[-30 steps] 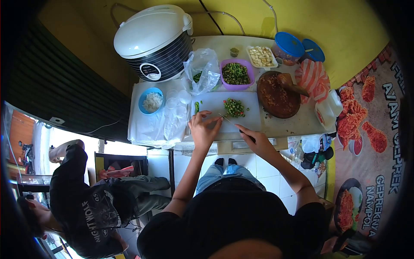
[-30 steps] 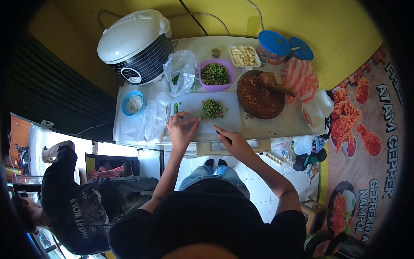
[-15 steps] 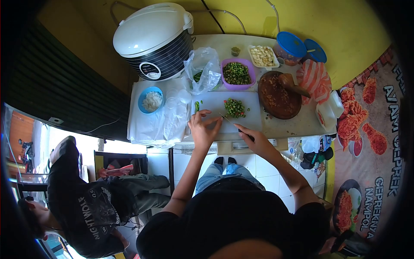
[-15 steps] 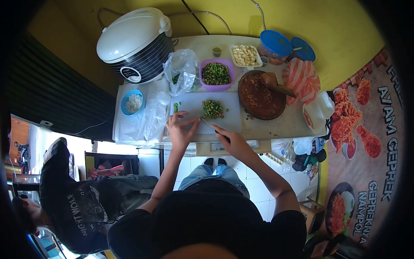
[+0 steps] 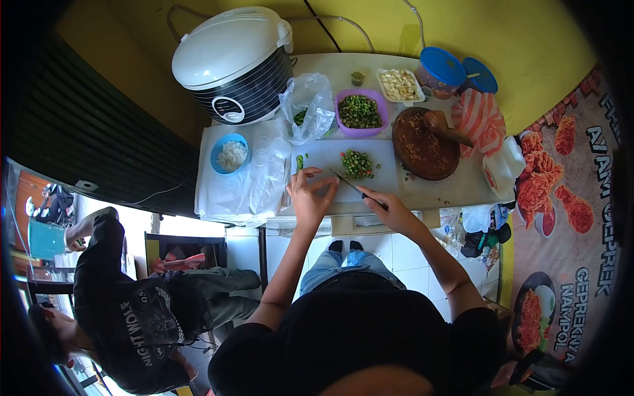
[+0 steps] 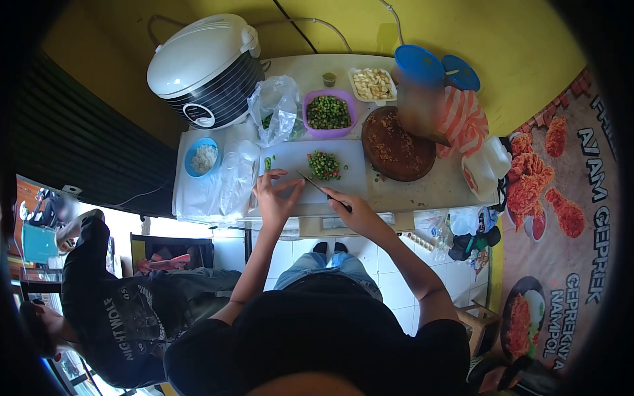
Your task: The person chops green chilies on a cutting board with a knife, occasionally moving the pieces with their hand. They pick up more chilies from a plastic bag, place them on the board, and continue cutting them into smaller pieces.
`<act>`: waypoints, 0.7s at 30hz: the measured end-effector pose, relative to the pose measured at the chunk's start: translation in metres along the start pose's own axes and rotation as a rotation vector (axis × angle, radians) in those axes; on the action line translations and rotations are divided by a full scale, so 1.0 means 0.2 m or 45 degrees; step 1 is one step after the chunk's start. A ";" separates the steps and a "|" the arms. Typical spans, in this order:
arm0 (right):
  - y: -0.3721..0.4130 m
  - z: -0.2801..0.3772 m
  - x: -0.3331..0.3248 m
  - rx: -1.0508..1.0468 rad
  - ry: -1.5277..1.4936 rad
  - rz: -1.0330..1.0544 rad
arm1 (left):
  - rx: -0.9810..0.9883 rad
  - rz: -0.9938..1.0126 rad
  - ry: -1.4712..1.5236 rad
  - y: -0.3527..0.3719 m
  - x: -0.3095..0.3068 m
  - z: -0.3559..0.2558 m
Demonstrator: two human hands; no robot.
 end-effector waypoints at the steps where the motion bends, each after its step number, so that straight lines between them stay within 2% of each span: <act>1: 0.00 0.01 0.00 0.004 -0.001 -0.006 | 0.003 0.003 -0.001 0.00 0.00 0.00; 4: 0.01 0.01 0.01 -0.052 0.001 -0.068 | -0.001 0.005 -0.023 0.00 0.00 -0.01; 10: 0.09 0.00 0.00 0.056 0.078 -0.054 | 0.034 -0.008 -0.036 0.00 0.00 -0.01; 13: 0.11 -0.01 -0.01 -0.013 0.085 -0.085 | 0.035 -0.015 -0.042 0.01 0.01 0.00; 18: 0.10 -0.02 -0.07 0.107 0.040 -0.106 | 0.034 0.010 -0.083 -0.01 0.01 -0.03; 21: 0.06 0.01 -0.11 -0.124 0.062 -0.216 | 0.045 0.022 -0.103 -0.02 0.05 -0.04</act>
Point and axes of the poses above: each hand's wrist, its own y-axis away from the middle knuckle, its own x-axis out of the palm, z = x × y, the point moved 10 cm from there along -y, towards the middle knuckle, and after that the axes turned 2 degrees about -y, right-handed, at the moved point
